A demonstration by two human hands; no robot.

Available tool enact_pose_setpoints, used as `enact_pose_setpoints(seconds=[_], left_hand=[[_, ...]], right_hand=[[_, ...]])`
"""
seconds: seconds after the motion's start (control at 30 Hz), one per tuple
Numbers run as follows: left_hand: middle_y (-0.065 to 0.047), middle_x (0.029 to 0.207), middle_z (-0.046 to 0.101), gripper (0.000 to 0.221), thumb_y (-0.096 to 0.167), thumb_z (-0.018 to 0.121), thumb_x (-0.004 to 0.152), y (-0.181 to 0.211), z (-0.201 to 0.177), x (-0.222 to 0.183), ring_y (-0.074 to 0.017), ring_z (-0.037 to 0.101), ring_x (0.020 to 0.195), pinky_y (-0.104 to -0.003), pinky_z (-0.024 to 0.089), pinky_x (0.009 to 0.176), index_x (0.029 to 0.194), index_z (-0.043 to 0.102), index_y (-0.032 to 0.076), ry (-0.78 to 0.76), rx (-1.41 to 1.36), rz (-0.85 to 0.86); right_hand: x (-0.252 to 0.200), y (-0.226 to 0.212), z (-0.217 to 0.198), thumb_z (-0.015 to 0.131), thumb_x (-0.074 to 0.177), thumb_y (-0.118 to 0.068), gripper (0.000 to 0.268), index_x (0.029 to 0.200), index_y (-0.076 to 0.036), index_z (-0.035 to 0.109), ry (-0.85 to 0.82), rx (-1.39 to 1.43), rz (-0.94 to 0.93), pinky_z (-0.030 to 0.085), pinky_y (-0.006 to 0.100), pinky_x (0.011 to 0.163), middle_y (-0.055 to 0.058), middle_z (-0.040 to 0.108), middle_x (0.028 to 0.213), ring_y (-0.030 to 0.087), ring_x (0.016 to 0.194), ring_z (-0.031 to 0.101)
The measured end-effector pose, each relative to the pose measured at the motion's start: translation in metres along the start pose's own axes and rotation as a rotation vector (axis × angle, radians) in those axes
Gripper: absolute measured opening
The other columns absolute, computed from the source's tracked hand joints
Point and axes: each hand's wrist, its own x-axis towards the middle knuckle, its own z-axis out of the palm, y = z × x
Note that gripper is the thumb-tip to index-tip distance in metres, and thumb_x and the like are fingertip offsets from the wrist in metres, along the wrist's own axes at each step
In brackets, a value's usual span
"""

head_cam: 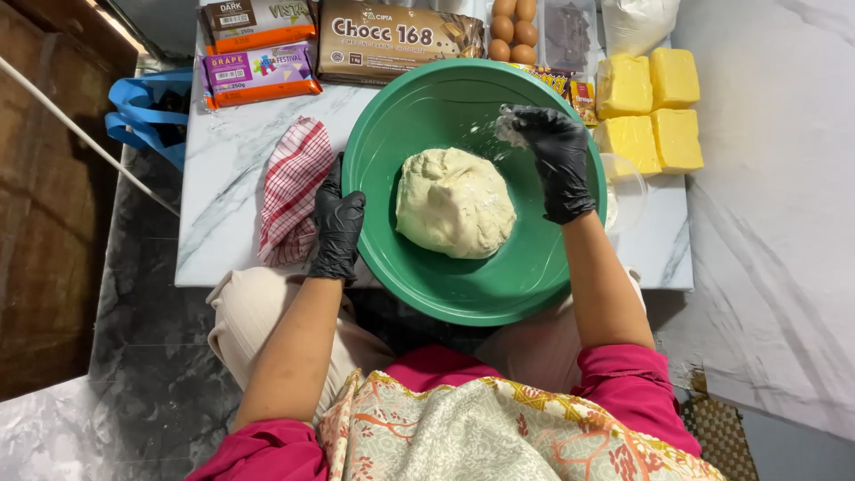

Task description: Kneading a ball of dough in a large green bowl on a table surrounded by ingredients.

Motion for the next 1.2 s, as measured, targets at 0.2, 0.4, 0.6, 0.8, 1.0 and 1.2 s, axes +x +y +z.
enact_pose_setpoints(seconds=[0.2,0.4,0.6,0.8,1.0,1.2], left_hand=[[0.0,0.084,0.062,0.055,0.021,0.054,0.058,0.001,0.001,0.0,-0.0198,0.061,0.082,-0.031,0.046,0.072,0.113,0.055,0.028,0.007,0.004,0.007],[-0.001,0.078,0.061,0.05,0.022,0.055,0.059,0.004,0.002,0.005,-0.0211,0.061,0.08,-0.035,0.046,0.07,0.109,0.057,0.028,0.024,0.037,-0.006],[-0.001,0.075,0.059,0.048,0.021,0.056,0.058,0.002,0.007,0.007,-0.0202,0.061,0.078,-0.034,0.046,0.068,0.106,0.058,0.026,0.026,0.025,0.01],[0.004,0.07,0.059,0.037,0.025,0.061,0.057,-0.015,0.009,0.019,-0.0166,0.061,0.072,-0.031,0.047,0.061,0.094,0.061,0.03,0.026,0.077,0.029],[-0.016,0.132,0.036,0.06,0.017,0.049,0.07,-0.002,-0.002,0.024,-0.0326,0.027,0.124,-0.045,0.027,0.1,0.129,0.04,0.023,-0.153,0.223,0.181],[-0.01,0.135,0.034,0.06,0.02,0.048,0.071,-0.026,0.01,0.046,-0.0248,0.028,0.125,-0.04,0.027,0.102,0.129,0.038,0.033,-0.136,0.264,0.199]], right_hand=[[-0.013,0.006,0.013,0.064,0.07,0.009,0.023,0.084,-0.009,0.068,-0.191,-0.034,-0.041,0.048,0.024,0.073,0.007,0.065,0.076,0.009,0.076,0.059],[-0.039,-0.03,0.016,0.068,0.066,0.007,0.023,0.081,-0.01,0.069,-0.24,-0.089,-0.088,0.049,0.025,0.073,0.006,0.065,0.077,0.016,0.076,0.063],[-0.036,-0.007,-0.003,0.058,0.073,0.01,0.025,0.088,-0.009,0.067,-0.24,-0.14,-0.122,0.048,0.03,0.075,0.01,0.065,0.083,0.02,0.084,0.061],[-0.033,-0.001,-0.014,0.059,0.067,0.013,0.028,0.087,-0.005,0.067,-0.164,-0.164,-0.193,0.048,0.032,0.075,0.013,0.065,0.085,0.023,0.085,0.061],[-0.03,0.049,-0.006,0.069,0.075,-0.012,0.011,0.084,-0.018,0.068,-0.133,-0.489,-0.222,0.048,0.034,0.074,0.006,0.065,0.079,0.026,0.081,0.061],[-0.055,0.016,0.022,0.065,0.074,-0.024,0.056,0.125,-0.017,0.042,-0.745,-0.499,-0.182,0.026,0.069,0.088,0.024,0.035,0.131,0.056,0.112,0.03]])
